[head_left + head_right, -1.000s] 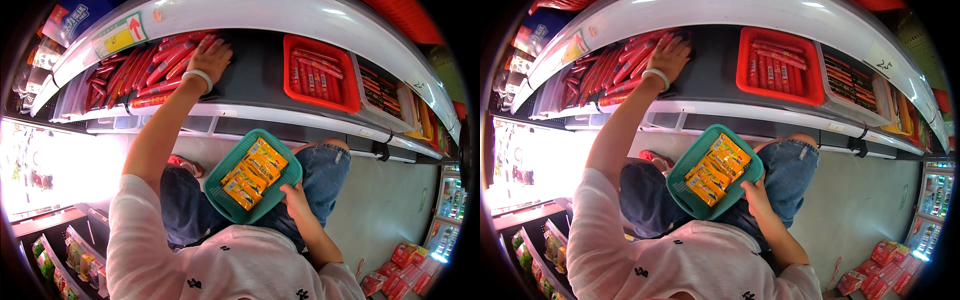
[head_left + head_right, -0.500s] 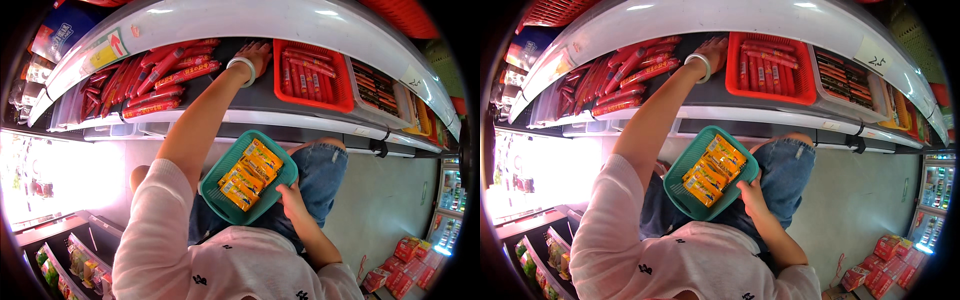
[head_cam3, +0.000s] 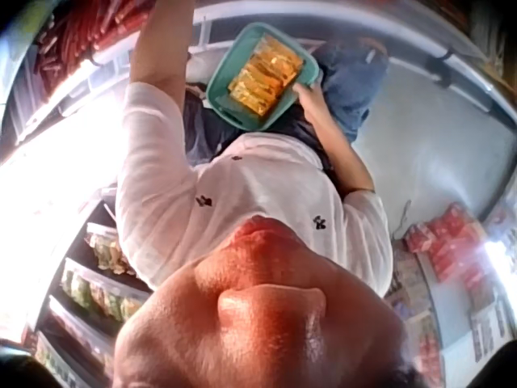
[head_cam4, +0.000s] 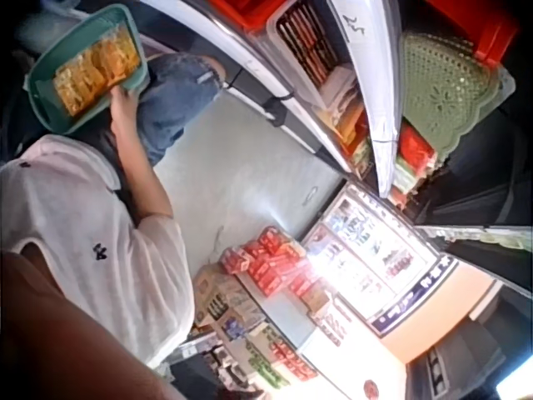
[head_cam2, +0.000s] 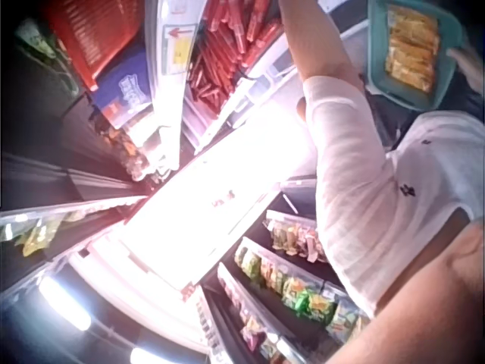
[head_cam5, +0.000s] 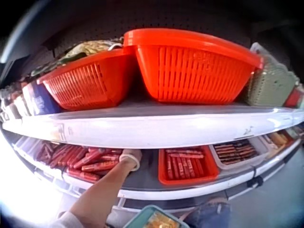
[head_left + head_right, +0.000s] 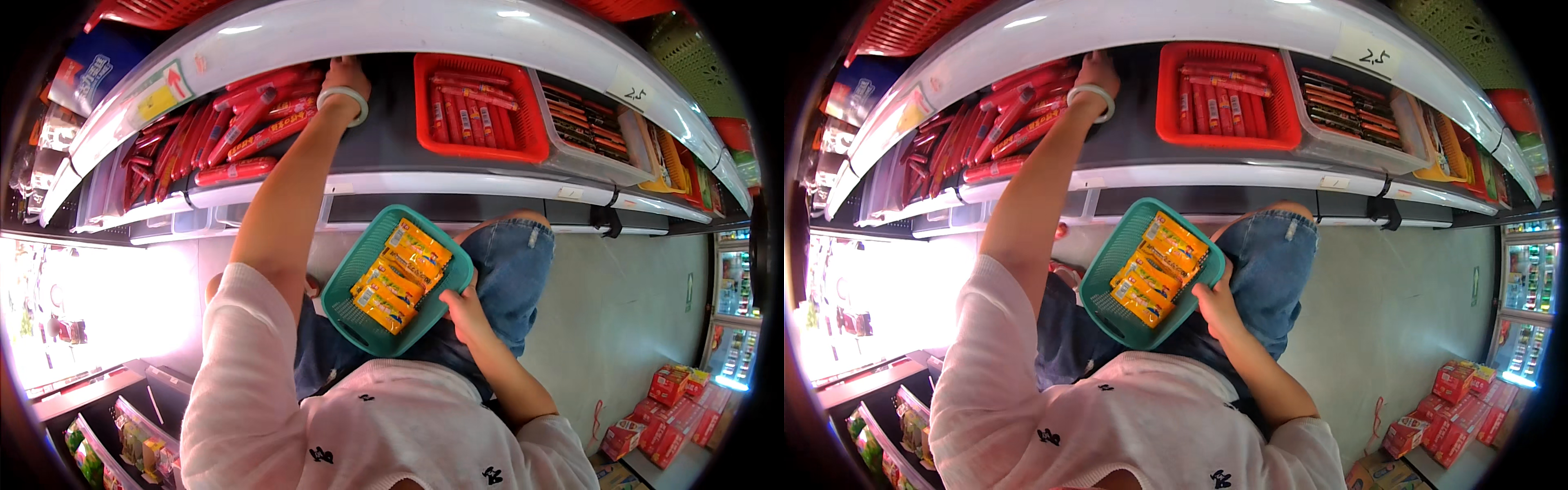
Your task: The person sits on the floor in a store aisle and organizes packaged sausages. They transfer red sausage packages from a red basket into a clear plastic container and arrange yellow packages in a green basket.
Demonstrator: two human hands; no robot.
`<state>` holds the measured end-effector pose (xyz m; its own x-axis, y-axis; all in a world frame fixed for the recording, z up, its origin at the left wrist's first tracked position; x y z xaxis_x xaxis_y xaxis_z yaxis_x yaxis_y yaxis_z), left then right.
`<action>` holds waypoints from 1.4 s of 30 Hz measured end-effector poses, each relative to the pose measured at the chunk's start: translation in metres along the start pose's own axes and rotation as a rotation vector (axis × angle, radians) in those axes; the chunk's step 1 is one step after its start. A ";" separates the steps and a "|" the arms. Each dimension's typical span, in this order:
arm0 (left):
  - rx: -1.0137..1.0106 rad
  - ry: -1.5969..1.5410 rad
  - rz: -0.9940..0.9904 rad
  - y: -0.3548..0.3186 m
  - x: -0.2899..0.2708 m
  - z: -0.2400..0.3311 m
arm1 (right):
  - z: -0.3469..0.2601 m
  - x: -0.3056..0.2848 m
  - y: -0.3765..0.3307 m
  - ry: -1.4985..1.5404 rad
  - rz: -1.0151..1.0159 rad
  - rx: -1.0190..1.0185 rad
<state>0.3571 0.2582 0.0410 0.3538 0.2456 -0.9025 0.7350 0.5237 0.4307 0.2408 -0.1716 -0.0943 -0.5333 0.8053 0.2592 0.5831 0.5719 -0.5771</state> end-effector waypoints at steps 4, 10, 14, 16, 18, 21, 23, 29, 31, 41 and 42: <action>0.008 0.064 0.098 0.000 -0.031 -0.043 | -0.024 0.010 -0.015 0.115 0.014 0.110; -0.207 -2.066 -0.084 -0.119 -0.159 -0.118 | -0.030 0.011 -0.011 0.150 -0.027 0.203; -0.494 -1.413 -0.537 -0.214 -0.170 -0.111 | -0.053 0.018 -0.009 0.178 -0.072 0.174; -0.332 -1.344 -0.804 -0.270 -0.175 -0.090 | -0.071 0.032 -0.012 0.165 -0.141 0.179; -0.268 -1.434 -1.121 -0.331 -0.162 -0.078 | -0.091 0.047 -0.016 0.156 -0.178 0.191; -0.399 -1.558 -1.151 -0.363 -0.190 -0.043 | -0.106 0.066 -0.009 0.099 -0.275 0.187; -0.597 -1.539 -1.108 -0.372 -0.193 -0.051 | -0.132 0.086 -0.010 0.045 -0.334 0.090; -1.064 -1.719 -0.473 -0.332 -0.218 -0.060 | -0.187 0.134 -0.004 0.161 -0.357 -0.182; -1.085 -1.743 -0.414 -0.322 -0.216 -0.063 | -0.217 0.141 -0.009 -0.277 -0.167 -0.626; -0.811 -1.883 -0.540 -0.213 -0.147 -0.012 | -0.217 0.159 -0.047 -1.084 -0.066 -1.358; -0.841 -1.719 -0.643 -0.210 -0.138 -0.011 | -0.214 0.163 -0.046 -1.218 -0.001 -1.383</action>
<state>0.1472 0.1235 0.0754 0.6513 -0.7104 0.2667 0.7345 0.5020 -0.4566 0.2584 -0.0334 0.1407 -0.2614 0.6188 -0.7408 0.2729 0.7835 0.5582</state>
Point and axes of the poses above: each hand's wrist, its own y-axis towards the middle knuckle, its own x-axis out of the palm, z = x × y, the point moved 5 cm from there along y, towards the middle knuckle, and after that the axes turned 5 degrees about y, right-handed, at the moved point
